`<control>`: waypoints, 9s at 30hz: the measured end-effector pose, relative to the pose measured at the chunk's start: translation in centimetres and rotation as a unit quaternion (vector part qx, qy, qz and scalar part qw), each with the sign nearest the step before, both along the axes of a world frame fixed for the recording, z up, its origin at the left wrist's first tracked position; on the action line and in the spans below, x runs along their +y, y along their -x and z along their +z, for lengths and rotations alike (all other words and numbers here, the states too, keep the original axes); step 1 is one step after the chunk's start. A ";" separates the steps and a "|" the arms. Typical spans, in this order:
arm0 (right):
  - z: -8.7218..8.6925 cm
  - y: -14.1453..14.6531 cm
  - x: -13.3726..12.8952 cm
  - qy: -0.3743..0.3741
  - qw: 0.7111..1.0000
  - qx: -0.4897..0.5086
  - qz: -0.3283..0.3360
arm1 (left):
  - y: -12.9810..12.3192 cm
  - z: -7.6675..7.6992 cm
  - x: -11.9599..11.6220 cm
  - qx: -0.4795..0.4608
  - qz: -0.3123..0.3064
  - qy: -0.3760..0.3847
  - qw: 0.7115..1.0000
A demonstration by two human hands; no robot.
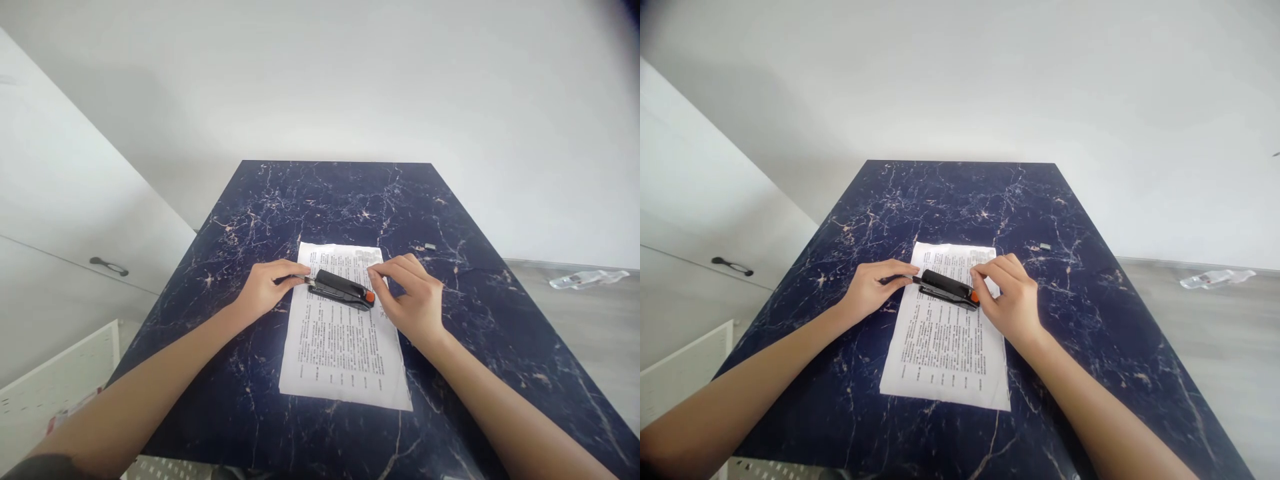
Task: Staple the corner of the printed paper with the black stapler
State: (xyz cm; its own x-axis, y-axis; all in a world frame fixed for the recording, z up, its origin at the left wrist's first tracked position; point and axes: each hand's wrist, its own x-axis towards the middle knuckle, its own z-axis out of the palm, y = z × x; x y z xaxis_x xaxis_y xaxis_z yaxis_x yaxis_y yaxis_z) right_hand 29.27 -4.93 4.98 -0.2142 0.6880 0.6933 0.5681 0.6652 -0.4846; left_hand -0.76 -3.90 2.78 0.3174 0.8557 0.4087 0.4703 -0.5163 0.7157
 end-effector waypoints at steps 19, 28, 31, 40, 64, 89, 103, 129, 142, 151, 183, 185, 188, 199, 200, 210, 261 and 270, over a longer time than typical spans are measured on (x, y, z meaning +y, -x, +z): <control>-0.5 0.2 -0.1 0.036 0.994 -0.052 0.085 | 0.0 -0.1 0.5 -0.006 -0.026 0.074 0.997; -0.5 0.2 0.0 0.045 0.994 -0.058 0.080 | 0.0 0.0 0.6 -0.005 -0.029 0.091 0.995; -0.5 0.1 0.0 0.044 0.994 -0.058 0.081 | 0.0 0.0 0.6 -0.002 -0.031 0.091 0.995; -0.6 0.1 0.1 0.043 0.994 -0.056 0.080 | -0.1 0.1 0.6 0.015 -0.028 0.097 0.995; -0.9 0.8 0.0 0.270 0.943 -0.063 0.185 | 0.2 0.1 0.9 0.086 -0.136 0.049 0.986; 0.6 -5.3 -1.3 0.233 0.929 -0.254 0.134 | 2.5 -0.6 3.6 -0.139 0.064 0.168 0.974; -0.8 -20.6 -1.5 0.172 0.973 0.075 -0.133 | 2.4 -0.8 3.4 -0.091 0.043 0.142 0.985; -2.1 -14.7 -0.9 0.291 0.936 -0.188 0.064 | 12.4 -0.3 6.0 0.181 0.380 0.037 0.907; -1.6 15.5 -0.5 0.207 0.948 -0.147 0.190 | 21.7 -0.4 4.6 0.103 0.373 0.235 0.892; -1.1 13.8 2.2 0.189 0.958 -0.085 0.196 | 20.4 -0.7 4.4 0.013 0.401 0.243 0.883; -1.5 27.1 14.5 0.228 0.951 -0.176 0.112 | 22.4 -2.2 5.4 0.020 0.365 0.248 0.897; -1.6 27.1 14.6 0.230 0.952 -0.167 0.113 | 22.4 -2.2 5.5 0.017 0.367 0.242 0.898; -1.4 25.7 13.7 0.224 0.960 -0.134 0.104 | 22.5 -2.4 5.6 0.007 0.368 0.242 0.898; -2.3 17.4 -0.7 0.435 0.881 0.156 0.098 | 20.6 -0.2 4.0 -0.151 0.457 0.095 0.871; -2.2 17.2 -1.5 0.452 0.870 0.168 0.101 | 19.9 0.0 3.4 -0.176 0.461 0.085 0.866; -1.6 18.2 -3.8 0.562 0.789 0.219 0.116 | 10.7 -2.2 -6.8 -0.492 0.283 0.121 0.814; -2.2 16.7 -6.8 -0.201 0.969 -0.085 0.115 | 8.3 2.5 -10.0 -0.769 0.163 0.284 0.549; -0.1 18.0 -7.2 0.024 0.980 0.171 0.103 | 9.4 2.3 -10.7 -0.797 0.142 0.278 0.517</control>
